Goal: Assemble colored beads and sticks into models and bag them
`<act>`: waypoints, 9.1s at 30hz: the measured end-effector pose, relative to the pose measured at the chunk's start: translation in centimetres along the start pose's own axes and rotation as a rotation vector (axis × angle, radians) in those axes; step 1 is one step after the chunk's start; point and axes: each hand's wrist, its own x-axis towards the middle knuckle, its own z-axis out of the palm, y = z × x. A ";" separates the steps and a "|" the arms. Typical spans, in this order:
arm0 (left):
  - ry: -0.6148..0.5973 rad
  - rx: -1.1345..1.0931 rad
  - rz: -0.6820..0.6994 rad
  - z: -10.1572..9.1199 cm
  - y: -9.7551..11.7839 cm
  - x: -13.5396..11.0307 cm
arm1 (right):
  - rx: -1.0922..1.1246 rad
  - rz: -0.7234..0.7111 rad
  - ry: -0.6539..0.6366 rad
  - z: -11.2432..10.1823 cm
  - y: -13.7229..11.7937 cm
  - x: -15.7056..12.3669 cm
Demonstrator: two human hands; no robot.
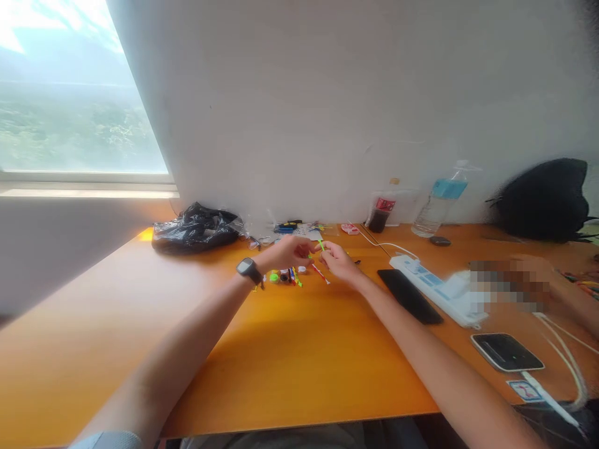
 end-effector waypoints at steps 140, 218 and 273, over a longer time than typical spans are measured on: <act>0.182 0.542 0.119 0.9 -2.5 -10.5 | -0.568 -0.295 0.069 2.4 -1.4 -2.1; 0.079 0.266 -0.091 3.8 -4.8 1.3 | -0.576 -0.106 -0.064 0.8 1.2 -0.8; 0.212 -0.029 0.122 1.0 1.3 1.2 | 0.728 0.059 0.127 -3.1 -0.5 0.8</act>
